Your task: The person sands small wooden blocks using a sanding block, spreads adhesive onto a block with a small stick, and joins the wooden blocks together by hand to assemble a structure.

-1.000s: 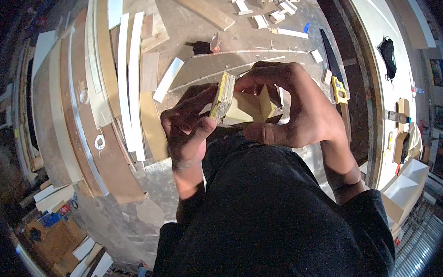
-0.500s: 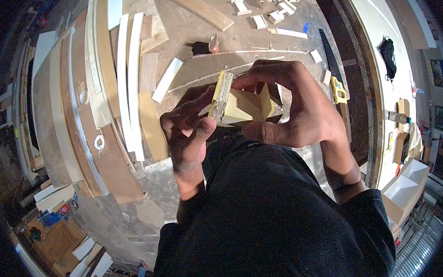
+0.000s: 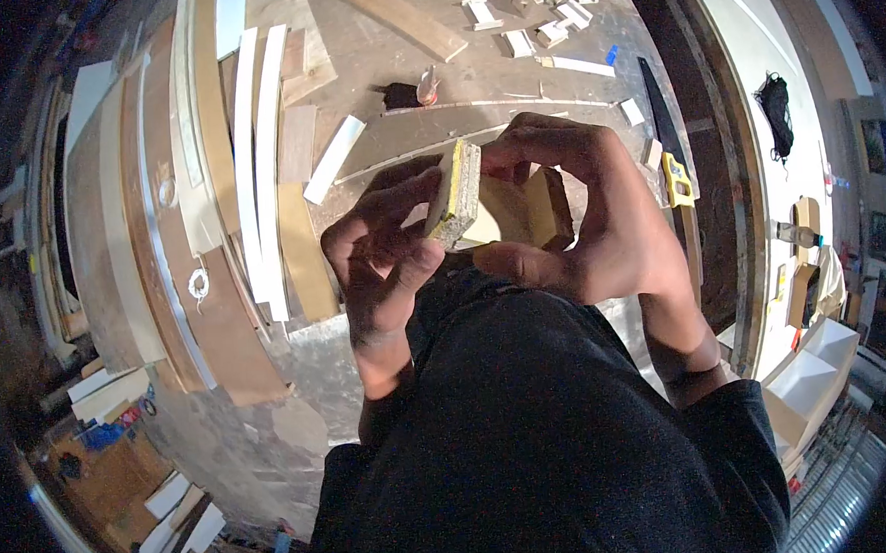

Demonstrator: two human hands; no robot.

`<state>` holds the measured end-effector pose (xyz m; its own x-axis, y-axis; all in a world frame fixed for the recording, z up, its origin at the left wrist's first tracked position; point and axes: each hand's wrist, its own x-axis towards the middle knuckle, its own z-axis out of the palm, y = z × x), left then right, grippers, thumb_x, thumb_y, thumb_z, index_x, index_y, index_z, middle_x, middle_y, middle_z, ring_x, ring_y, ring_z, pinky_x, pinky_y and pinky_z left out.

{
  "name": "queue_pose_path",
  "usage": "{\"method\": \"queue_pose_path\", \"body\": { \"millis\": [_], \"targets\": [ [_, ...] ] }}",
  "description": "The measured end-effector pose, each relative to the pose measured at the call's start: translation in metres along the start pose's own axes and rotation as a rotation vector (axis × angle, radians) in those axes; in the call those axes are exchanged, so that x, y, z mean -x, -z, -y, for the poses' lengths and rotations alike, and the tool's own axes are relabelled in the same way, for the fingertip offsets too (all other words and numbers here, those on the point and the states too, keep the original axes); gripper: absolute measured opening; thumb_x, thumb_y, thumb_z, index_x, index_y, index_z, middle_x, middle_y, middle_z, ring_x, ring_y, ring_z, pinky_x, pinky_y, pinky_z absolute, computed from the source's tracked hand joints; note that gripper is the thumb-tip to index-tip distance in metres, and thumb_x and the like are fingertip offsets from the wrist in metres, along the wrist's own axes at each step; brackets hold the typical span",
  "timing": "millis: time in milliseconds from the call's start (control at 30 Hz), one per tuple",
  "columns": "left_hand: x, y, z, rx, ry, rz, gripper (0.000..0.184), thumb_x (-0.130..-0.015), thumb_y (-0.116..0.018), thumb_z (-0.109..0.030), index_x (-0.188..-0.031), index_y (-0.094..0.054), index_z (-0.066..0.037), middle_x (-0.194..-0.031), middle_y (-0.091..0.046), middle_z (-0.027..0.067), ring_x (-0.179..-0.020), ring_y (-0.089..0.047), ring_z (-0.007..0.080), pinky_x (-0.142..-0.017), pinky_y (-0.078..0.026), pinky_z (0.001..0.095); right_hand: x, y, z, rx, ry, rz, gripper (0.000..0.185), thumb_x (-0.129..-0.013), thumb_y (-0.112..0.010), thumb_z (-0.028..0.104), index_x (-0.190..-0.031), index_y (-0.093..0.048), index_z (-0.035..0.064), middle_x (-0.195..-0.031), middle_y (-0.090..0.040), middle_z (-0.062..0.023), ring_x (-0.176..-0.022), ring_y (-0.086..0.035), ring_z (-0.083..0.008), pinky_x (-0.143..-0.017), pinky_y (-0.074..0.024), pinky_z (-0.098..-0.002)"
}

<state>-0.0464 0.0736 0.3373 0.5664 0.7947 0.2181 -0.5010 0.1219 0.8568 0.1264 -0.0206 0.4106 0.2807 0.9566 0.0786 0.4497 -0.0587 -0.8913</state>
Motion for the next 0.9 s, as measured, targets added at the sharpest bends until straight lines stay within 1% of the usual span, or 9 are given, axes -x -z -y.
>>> {"method": "queue_pose_path", "body": {
  "millis": [100, 167, 300, 433, 533, 633, 733, 833, 900],
  "targets": [
    [0.001, -0.001, 0.003, 0.037, -0.098, -0.071, 0.044, -0.082, -0.078, -0.015, -0.116, -0.063, 0.006, -0.125, -0.060, 0.0202, -0.115, -0.060, 0.0265, -0.095, -0.053, 0.0375, -0.005, 0.002, 0.009, 0.003, -0.138, 0.030, 0.073, -0.060, -0.095, 0.022, -0.117, -0.058, -0.0057, -0.112, -0.064, -0.0155, -0.103, -0.064, -0.0246, -0.091, -0.0497, -0.0368],
    [-0.003, 0.001, -0.005, -0.060, 0.025, -0.072, 0.045, -0.082, -0.078, -0.017, -0.117, -0.062, 0.008, -0.122, -0.062, 0.0199, -0.114, -0.061, 0.0264, -0.095, -0.052, 0.0382, -0.010, 0.005, 0.009, 0.025, -0.132, 0.060, 0.071, -0.060, -0.095, 0.023, -0.114, -0.060, -0.0059, -0.111, -0.064, -0.0155, -0.101, -0.064, -0.0245, -0.090, -0.0499, -0.0365],
    [-0.009, 0.000, -0.008, -0.057, 0.002, -0.012, 0.045, -0.084, -0.077, -0.018, -0.117, -0.062, 0.009, -0.124, -0.062, 0.0198, -0.114, -0.061, 0.0261, -0.096, -0.051, 0.0377, -0.010, 0.000, 0.001, -0.006, -0.015, -0.001, 0.067, -0.059, -0.094, 0.024, -0.110, -0.063, -0.0062, -0.105, -0.065, -0.0149, -0.098, -0.065, -0.0238, -0.088, -0.0503, -0.0361],
    [-0.014, 0.004, -0.007, -0.100, -0.004, 0.018, 0.043, -0.086, -0.074, -0.017, -0.117, -0.062, 0.009, -0.126, -0.060, 0.0202, -0.114, -0.060, 0.0252, -0.097, -0.050, 0.0364, -0.015, 0.002, 0.001, -0.006, -0.035, 0.021, 0.067, -0.059, -0.094, 0.025, -0.109, -0.062, -0.0063, -0.103, -0.065, -0.0143, -0.098, -0.065, -0.0234, -0.088, -0.0503, -0.0360],
    [-0.017, 0.000, -0.011, -0.097, 0.020, 0.025, 0.040, -0.086, -0.073, -0.016, -0.116, -0.063, 0.008, -0.126, -0.060, 0.0198, -0.114, -0.060, 0.0243, -0.097, -0.048, 0.0347, -0.016, -0.003, -0.007, -0.075, -0.073, -0.042, 0.057, -0.057, -0.091, 0.022, -0.100, -0.067, -0.0060, -0.094, -0.069, -0.0172, -0.086, -0.068, -0.0252, -0.076, -0.0539, -0.0342],
    [-0.018, 0.002, -0.010, -0.122, 0.062, 0.007, 0.037, -0.086, -0.073, -0.016, -0.112, -0.063, 0.008, -0.125, -0.061, 0.0190, -0.112, -0.060, 0.0232, -0.097, -0.046, 0.0335, -0.014, -0.009, -0.009, -0.093, -0.058, -0.118, 0.056, -0.058, -0.092, 0.021, -0.101, -0.066, -0.0052, -0.094, -0.068, -0.0147, -0.084, -0.066, -0.0222, -0.074, -0.0533, -0.0329],
    [-0.019, 0.004, -0.008, -0.144, 0.075, 0.011, 0.035, -0.087, -0.072, -0.018, -0.110, -0.062, 0.007, -0.124, -0.062, 0.0181, -0.111, -0.060, 0.0222, -0.097, -0.046, 0.0336, -0.014, -0.012, -0.010, -0.238, -0.071, -0.216, 0.055, -0.059, -0.092, 0.019, -0.101, -0.066, -0.0054, -0.094, -0.068, -0.0151, -0.086, -0.066, -0.0214, -0.075, -0.0531, -0.0324],
    [-0.021, 0.000, -0.009, -0.132, 0.063, -0.009, 0.037, -0.087, -0.072, -0.019, -0.111, -0.061, 0.007, -0.122, -0.062, 0.0172, -0.110, -0.060, 0.0215, -0.098, -0.045, 0.0341, -0.019, -0.004, 0.000, -0.140, -0.237, -0.004, 0.078, -0.062, -0.095, 0.022, -0.118, -0.048, -0.0068, -0.110, -0.065, -0.0159, -0.101, -0.064, -0.0223, -0.092, -0.0506, -0.0356],
    [-0.021, -0.001, -0.009, -0.135, 0.049, -0.028, 0.038, -0.087, -0.071, -0.019, -0.113, -0.061, 0.007, -0.122, -0.063, 0.0169, -0.109, -0.061, 0.0211, -0.098, -0.045, 0.0342, -0.021, -0.002, 0.000, -0.064, -0.188, 0.009, 0.074, -0.063, -0.094, 0.021, -0.116, -0.050, -0.0067, -0.110, -0.065, -0.0154, -0.102, -0.064, -0.0221, -0.092, -0.0503, -0.0357]
  ]
}}
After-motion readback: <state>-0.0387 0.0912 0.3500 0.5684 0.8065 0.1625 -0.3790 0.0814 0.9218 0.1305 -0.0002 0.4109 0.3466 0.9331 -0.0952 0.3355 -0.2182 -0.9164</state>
